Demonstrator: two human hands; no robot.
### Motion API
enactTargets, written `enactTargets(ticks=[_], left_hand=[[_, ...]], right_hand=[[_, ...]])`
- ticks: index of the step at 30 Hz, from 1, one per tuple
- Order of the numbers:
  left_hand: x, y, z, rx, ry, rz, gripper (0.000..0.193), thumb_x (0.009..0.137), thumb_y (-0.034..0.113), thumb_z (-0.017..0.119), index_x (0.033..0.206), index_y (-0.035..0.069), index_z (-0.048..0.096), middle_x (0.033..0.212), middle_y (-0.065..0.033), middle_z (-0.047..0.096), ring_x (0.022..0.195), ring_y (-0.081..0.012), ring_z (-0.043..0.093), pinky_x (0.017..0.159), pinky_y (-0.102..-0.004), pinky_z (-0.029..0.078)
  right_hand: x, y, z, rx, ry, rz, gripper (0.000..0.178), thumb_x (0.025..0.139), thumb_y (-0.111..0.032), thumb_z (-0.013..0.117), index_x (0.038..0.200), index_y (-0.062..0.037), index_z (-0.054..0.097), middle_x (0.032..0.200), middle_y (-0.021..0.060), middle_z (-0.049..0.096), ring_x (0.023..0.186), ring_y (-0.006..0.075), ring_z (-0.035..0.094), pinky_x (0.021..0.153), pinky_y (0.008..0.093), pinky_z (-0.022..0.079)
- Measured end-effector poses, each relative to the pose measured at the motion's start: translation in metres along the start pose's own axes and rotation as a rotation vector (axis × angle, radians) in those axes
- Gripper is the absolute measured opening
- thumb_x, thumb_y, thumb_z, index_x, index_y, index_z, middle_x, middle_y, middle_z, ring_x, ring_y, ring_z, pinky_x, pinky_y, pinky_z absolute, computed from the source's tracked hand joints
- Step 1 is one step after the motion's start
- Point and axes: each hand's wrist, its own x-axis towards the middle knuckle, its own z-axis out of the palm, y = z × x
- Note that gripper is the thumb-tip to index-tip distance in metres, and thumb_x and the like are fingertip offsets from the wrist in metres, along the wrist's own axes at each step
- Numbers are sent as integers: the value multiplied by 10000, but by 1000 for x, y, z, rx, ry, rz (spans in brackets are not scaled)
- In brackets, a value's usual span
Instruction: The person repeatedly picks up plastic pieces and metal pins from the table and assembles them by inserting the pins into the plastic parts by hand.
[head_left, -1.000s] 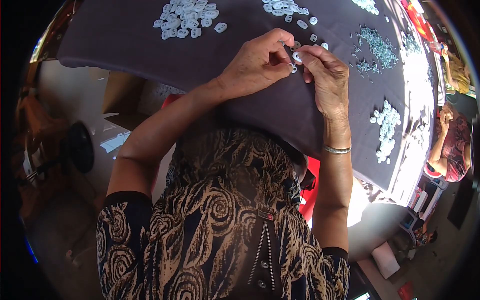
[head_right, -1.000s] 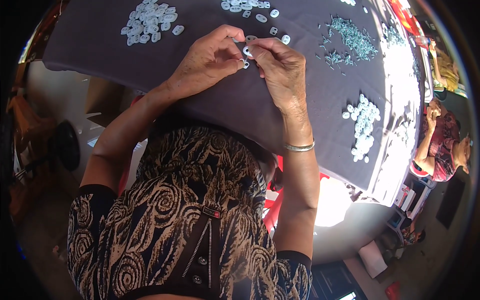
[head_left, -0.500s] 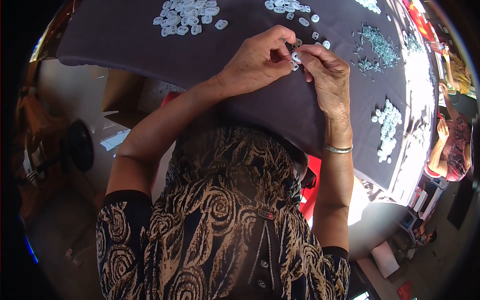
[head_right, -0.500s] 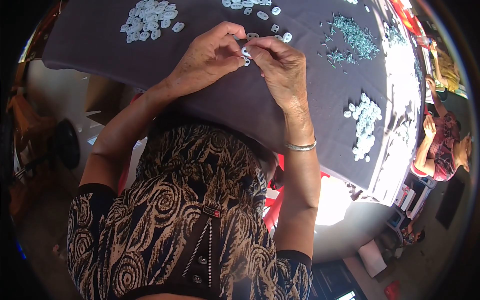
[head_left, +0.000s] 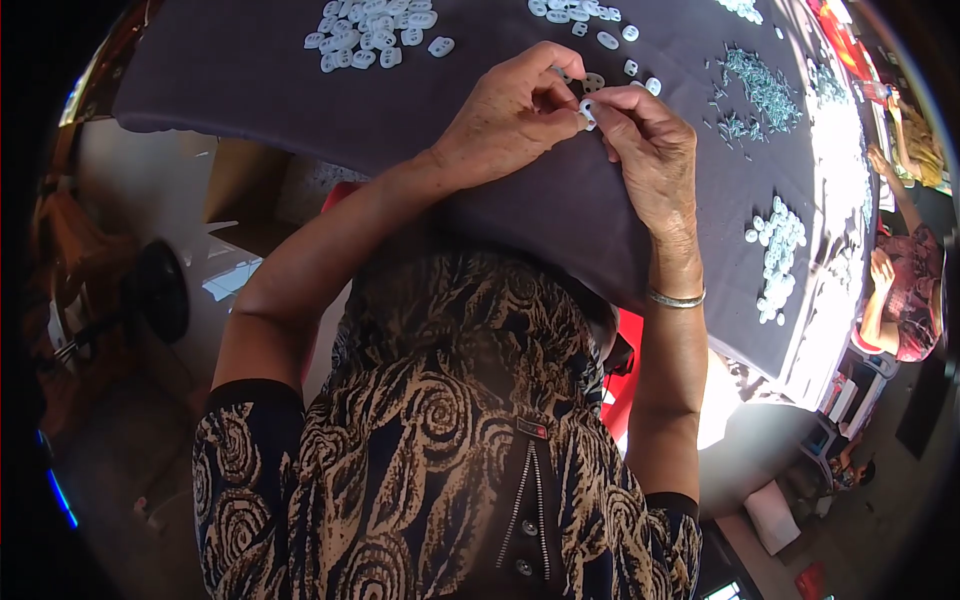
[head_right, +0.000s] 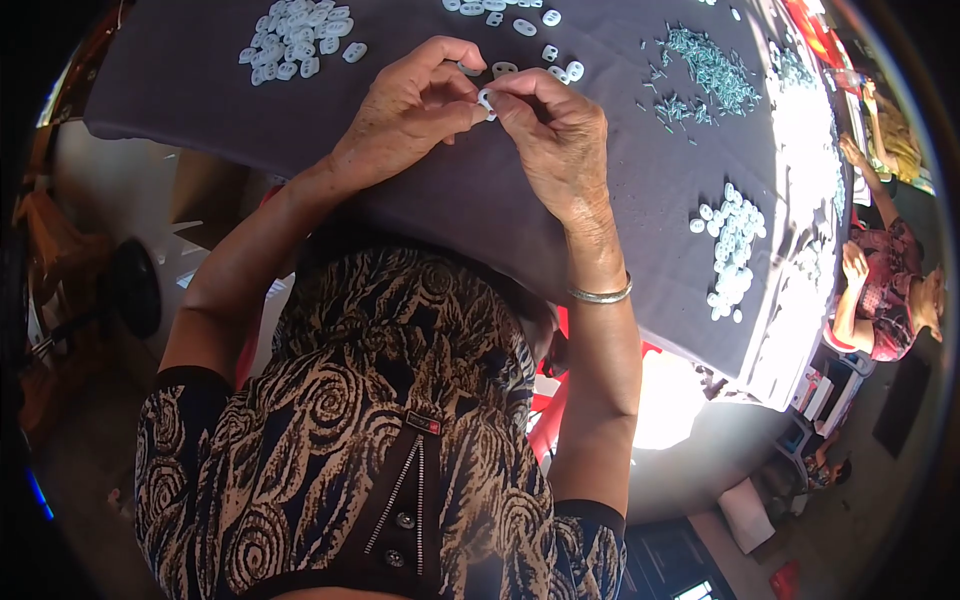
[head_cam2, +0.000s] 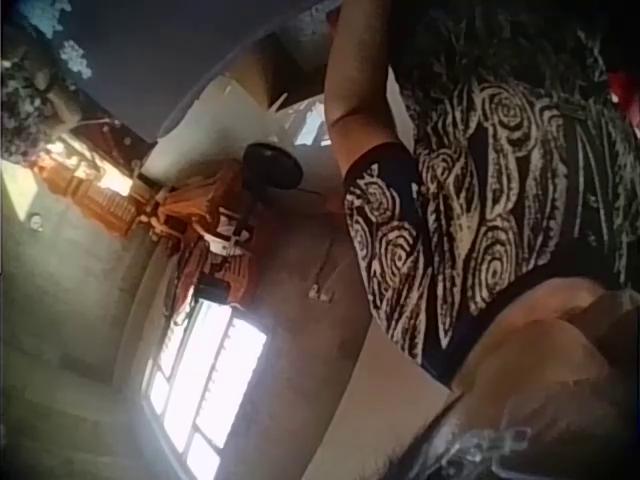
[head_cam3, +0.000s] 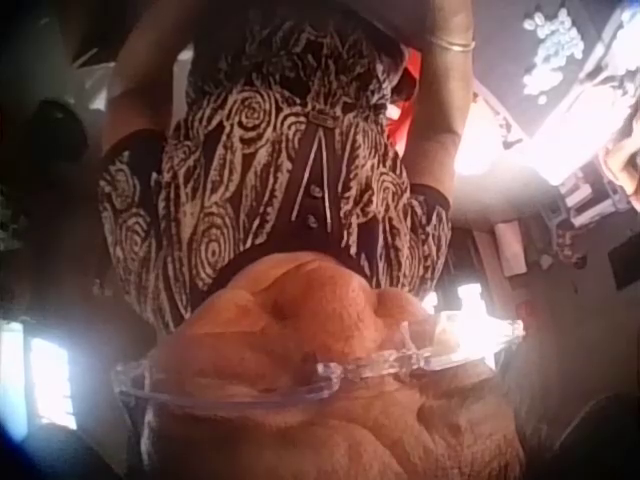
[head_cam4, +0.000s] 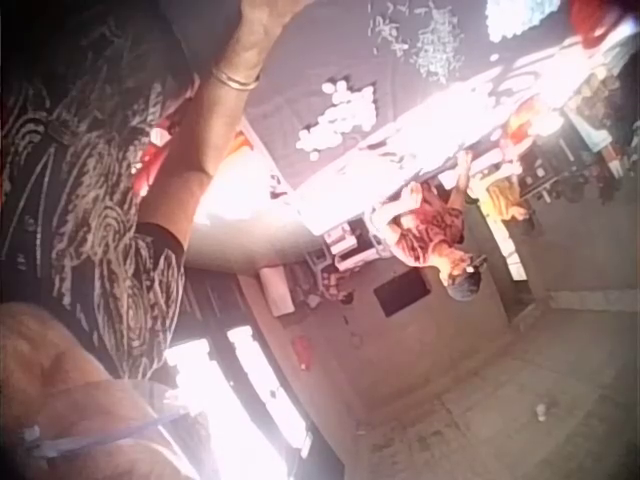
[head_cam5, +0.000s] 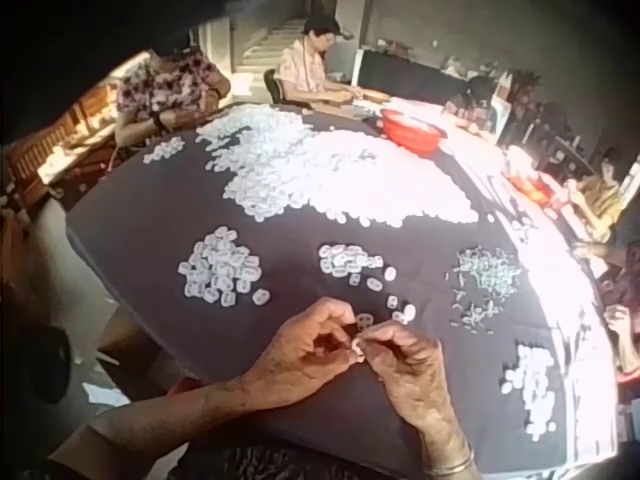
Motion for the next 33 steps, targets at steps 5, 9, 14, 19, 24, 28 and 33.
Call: enactTargets(ticks=[5, 9, 14, 19, 24, 28, 33], left_hand=[[0, 6, -5, -69, -35, -98, 329, 849, 64, 639, 1146, 54, 497, 812, -13, 620, 745, -68, 581, 621, -221, 485], [1, 12, -6, -107, -67, -128, 308, 845, 68, 634, 1129, 58, 515, 790, -1, 617, 719, -59, 561, 611, -218, 456], [1, 14, -10, -91, -84, -107, 288, 840, 76, 638, 1110, 59, 537, 775, 14, 610, 693, -46, 530, 603, -207, 416], [2, 19, -13, -134, -163, -129, 283, 847, 86, 644, 1116, 53, 564, 782, 15, 608, 698, -44, 526, 626, -206, 425], [3, 19, -12, -134, -154, -134, 278, 876, 113, 642, 1133, 40, 565, 800, 4, 619, 712, -47, 540, 634, -203, 436], [2, 14, -10, -122, -124, -60, 271, 895, 131, 634, 1135, 25, 567, 815, -8, 631, 736, -46, 556, 628, -196, 440], [1, 14, -9, -117, -113, -91, 268, 863, 105, 663, 1101, 15, 580, 769, -10, 608, 689, -51, 540, 593, -203, 445]], right_hand=[[-2, 10, -1, 22, -31, -59, 204, 771, -13, 716, 961, -51, 652, 817, -1, 674, 661, 40, 568, 614, 203, 483], [-2, 15, 0, -153, -17, -173, 335, 665, -21, 800, 953, -83, 640, 783, -16, 648, 555, 24, 516, 508, 201, 443], [-3, 9, 2, -179, -3, -222, 320, 657, -12, 802, 923, -88, 642, 801, -20, 626, 556, 42, 514, 508, 209, 436], [-4, 5, 2, -163, -6, -241, 293, 665, 7, 791, 903, -83, 646, 807, -22, 617, 562, 45, 503, 505, 212, 431], [-4, 3, 4, -207, 10, -303, 290, 665, 13, 783, 903, -78, 644, 813, -15, 607, 559, 47, 502, 504, 204, 429], [-5, 0, 4, -258, -5, -304, 317, 677, 0, 793, 955, -67, 656, 816, -13, 597, 620, 50, 523, 556, 203, 452], [-7, -6, 9, -442, 1, -377, 317, 667, -63, 813, 927, -65, 630, 786, 13, 583, 578, 95, 533, 525, 235, 463]])
